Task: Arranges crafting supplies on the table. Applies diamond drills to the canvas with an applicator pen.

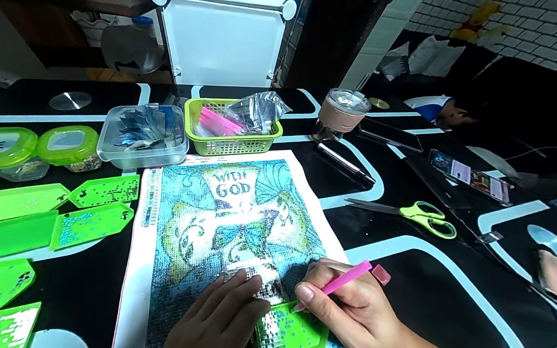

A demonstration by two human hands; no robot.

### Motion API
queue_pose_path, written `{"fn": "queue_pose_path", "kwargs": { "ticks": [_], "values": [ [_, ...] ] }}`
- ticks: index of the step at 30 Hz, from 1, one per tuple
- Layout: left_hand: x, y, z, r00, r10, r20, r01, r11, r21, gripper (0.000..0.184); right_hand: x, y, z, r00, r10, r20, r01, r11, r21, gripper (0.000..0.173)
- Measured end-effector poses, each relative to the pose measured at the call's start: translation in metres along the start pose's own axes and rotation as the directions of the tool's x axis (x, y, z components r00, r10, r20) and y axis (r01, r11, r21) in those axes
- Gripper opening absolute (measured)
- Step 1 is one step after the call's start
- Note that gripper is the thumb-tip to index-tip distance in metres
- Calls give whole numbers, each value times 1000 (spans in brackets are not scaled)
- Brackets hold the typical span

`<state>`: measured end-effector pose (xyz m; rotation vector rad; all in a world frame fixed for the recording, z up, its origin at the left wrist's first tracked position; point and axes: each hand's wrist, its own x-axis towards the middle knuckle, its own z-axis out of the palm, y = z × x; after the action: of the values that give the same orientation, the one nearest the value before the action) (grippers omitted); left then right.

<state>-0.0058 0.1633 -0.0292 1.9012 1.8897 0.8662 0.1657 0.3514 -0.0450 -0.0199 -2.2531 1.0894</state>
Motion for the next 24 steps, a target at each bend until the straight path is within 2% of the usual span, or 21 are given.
{"fn": "queue_pose_path", "kwargs": {
  "ticks": [10,13,16,19,24],
  "values": [
    [0,0,1,1000,3,-6,-3,1000,1,43,0,0,-1,1000,10,-18,-10,1000,14,29],
    [0,0,1,1000,-4,-9,4,1000,4,43,0,0,-3,986,137,-93,-120,978,168,27],
    [1,0,0,1000,-3,0,3,1000,1,44,3,2,-8,919,322,-228,-259,928,266,25],
    [1,0,-1,1000,-2,13,2,1000,-6,44,5,8,-9,883,358,-303,-302,928,217,25],
    [1,1,-2,1000,-12,24,12,1000,0,46,4,13,-7,902,295,-314,-278,955,100,26]
  ]
}}
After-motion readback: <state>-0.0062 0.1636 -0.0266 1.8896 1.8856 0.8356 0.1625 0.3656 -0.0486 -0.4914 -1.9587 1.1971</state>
